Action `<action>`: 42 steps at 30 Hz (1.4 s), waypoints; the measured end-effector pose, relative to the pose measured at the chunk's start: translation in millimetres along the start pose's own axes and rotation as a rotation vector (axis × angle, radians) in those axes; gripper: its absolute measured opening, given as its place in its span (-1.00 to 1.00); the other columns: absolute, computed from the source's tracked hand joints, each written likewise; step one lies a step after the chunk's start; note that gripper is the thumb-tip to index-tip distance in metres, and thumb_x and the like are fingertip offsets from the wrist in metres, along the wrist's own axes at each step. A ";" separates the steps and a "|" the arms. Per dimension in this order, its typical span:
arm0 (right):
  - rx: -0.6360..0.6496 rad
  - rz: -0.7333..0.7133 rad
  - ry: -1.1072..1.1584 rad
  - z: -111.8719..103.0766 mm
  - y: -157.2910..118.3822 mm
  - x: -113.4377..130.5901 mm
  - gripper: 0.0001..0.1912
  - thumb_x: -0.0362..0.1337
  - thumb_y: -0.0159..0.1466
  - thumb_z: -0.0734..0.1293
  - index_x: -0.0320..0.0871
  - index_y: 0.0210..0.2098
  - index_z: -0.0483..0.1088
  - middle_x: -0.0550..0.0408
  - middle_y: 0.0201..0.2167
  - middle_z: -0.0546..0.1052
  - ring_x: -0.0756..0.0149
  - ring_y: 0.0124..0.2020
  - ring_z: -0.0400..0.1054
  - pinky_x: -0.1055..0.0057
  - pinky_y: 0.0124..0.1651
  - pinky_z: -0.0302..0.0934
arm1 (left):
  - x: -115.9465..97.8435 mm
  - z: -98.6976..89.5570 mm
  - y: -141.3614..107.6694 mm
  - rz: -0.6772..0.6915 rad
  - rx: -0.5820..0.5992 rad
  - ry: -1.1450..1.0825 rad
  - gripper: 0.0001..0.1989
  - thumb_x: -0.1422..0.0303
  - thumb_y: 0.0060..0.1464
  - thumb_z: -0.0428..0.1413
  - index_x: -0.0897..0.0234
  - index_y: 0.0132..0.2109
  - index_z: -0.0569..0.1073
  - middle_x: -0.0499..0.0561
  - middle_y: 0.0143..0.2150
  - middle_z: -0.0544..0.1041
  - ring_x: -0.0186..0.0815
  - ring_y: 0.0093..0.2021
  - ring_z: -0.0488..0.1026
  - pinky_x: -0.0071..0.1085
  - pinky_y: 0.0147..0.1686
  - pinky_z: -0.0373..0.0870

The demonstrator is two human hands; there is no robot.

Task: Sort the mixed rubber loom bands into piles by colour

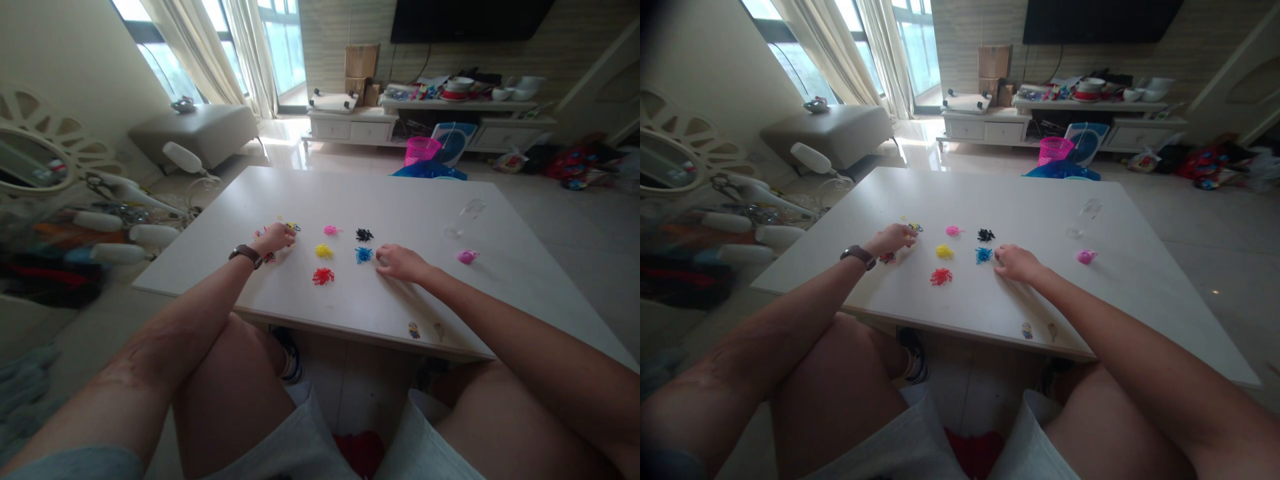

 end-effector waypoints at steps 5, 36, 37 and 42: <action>0.003 0.000 0.003 -0.6 -0.5 0.2 -0.81 -0.21 0.28 0.35 -0.08 -0.13 0.45 -0.01 -0.01 0.55 0.14 -0.01 0.43 0.35 -0.09 0.25 | -20.7 -7.9 -4.6 0.108 -0.102 -0.060 -0.76 0.38 -0.08 0.28 0.31 -0.21 0.71 0.08 -0.32 0.68 -0.27 -0.36 0.53 -0.44 -0.34 0.39; -0.230 -0.301 0.021 -18.0 -9.2 48.0 -0.58 -0.37 0.28 0.32 -0.11 0.14 0.41 -0.11 0.32 0.36 0.01 0.29 0.26 0.08 0.28 0.23 | -101.3 32.7 -26.9 0.397 0.224 -0.430 -0.66 0.35 -0.13 0.40 0.37 -0.16 0.62 0.15 -0.33 0.67 -0.19 -0.30 0.62 -0.33 -0.28 0.52; -0.235 -0.346 0.028 -19.0 -10.2 54.3 -0.53 -0.39 0.27 0.33 -0.11 0.18 0.40 -0.11 0.37 0.30 -0.01 0.33 0.22 0.05 0.30 0.22 | -106.1 37.2 -27.6 0.419 0.251 -0.458 -0.65 0.35 -0.13 0.40 0.37 -0.14 0.61 0.15 -0.33 0.67 -0.19 -0.30 0.62 -0.33 -0.28 0.53; -0.251 -0.459 0.048 -19.6 -11.3 70.7 -0.33 -0.42 0.24 0.33 -0.07 0.34 0.28 -0.08 0.46 0.17 -0.06 0.42 0.09 -0.07 0.38 0.12 | -122.9 51.6 -28.9 0.503 0.317 -0.527 -0.66 0.37 -0.09 0.39 0.37 -0.13 0.59 0.14 -0.35 0.67 -0.21 -0.33 0.63 -0.35 -0.30 0.52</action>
Point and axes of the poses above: each hand's wrist, its own y-axis towards the middle knuckle, its own z-axis out of the palm, x = y × z, the point moved 5 cm from there along y, towards the middle knuckle
